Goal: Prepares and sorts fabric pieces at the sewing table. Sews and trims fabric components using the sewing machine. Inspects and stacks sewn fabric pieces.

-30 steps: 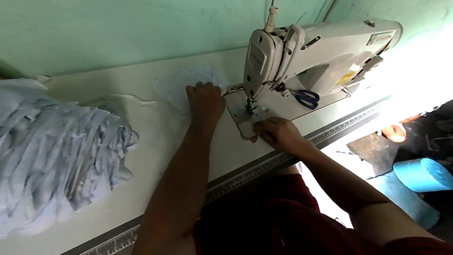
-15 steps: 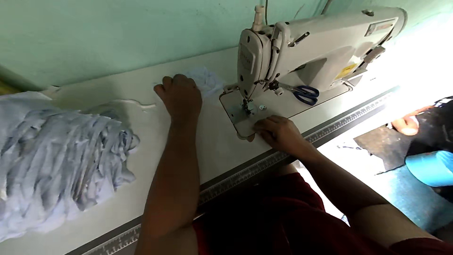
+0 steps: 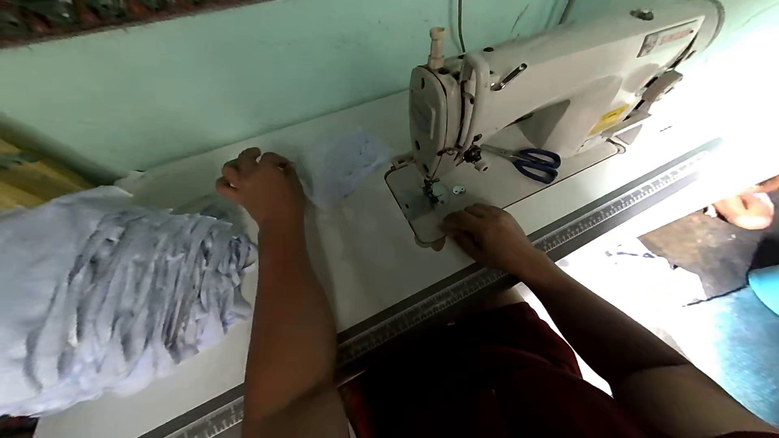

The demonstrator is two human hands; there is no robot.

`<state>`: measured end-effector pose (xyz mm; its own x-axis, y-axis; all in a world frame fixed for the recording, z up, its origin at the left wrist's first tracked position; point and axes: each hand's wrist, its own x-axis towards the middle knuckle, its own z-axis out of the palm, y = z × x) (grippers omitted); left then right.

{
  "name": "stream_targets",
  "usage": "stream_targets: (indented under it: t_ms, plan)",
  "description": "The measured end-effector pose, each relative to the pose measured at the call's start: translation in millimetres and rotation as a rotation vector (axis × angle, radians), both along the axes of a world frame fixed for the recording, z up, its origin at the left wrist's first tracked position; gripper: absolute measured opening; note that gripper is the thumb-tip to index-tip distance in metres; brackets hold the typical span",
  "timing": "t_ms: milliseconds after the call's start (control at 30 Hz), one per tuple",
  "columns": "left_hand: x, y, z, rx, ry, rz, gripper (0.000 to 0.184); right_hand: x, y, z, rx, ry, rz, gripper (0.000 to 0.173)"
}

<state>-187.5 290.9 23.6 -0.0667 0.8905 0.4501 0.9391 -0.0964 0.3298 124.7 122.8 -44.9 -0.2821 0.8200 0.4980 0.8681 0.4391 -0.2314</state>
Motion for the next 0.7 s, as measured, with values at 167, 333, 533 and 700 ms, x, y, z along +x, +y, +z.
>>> stream_targets:
  t_ms: [167,333,533,700]
  plan:
    - [20.7,-6.2,0.9,0.043,-0.059,-0.321,0.030,1.5,-1.2,-0.1,-0.005,0.005,0.003,0.026]
    - [35.6,9.0,-14.9,-0.256,0.084,-0.540,0.043,2.7,-0.9,2.1,-0.054,0.056,0.040,0.026]
    - [12.1,6.7,-0.2,-0.454,0.166,-0.201,0.054,75.3,26.6,31.9,-0.186,0.135,-0.194,0.028]
    - [-15.8,24.7,23.5,-0.412,0.105,0.007,0.048,130.3,52.3,42.8,-0.358,-0.016,-0.605,0.037]
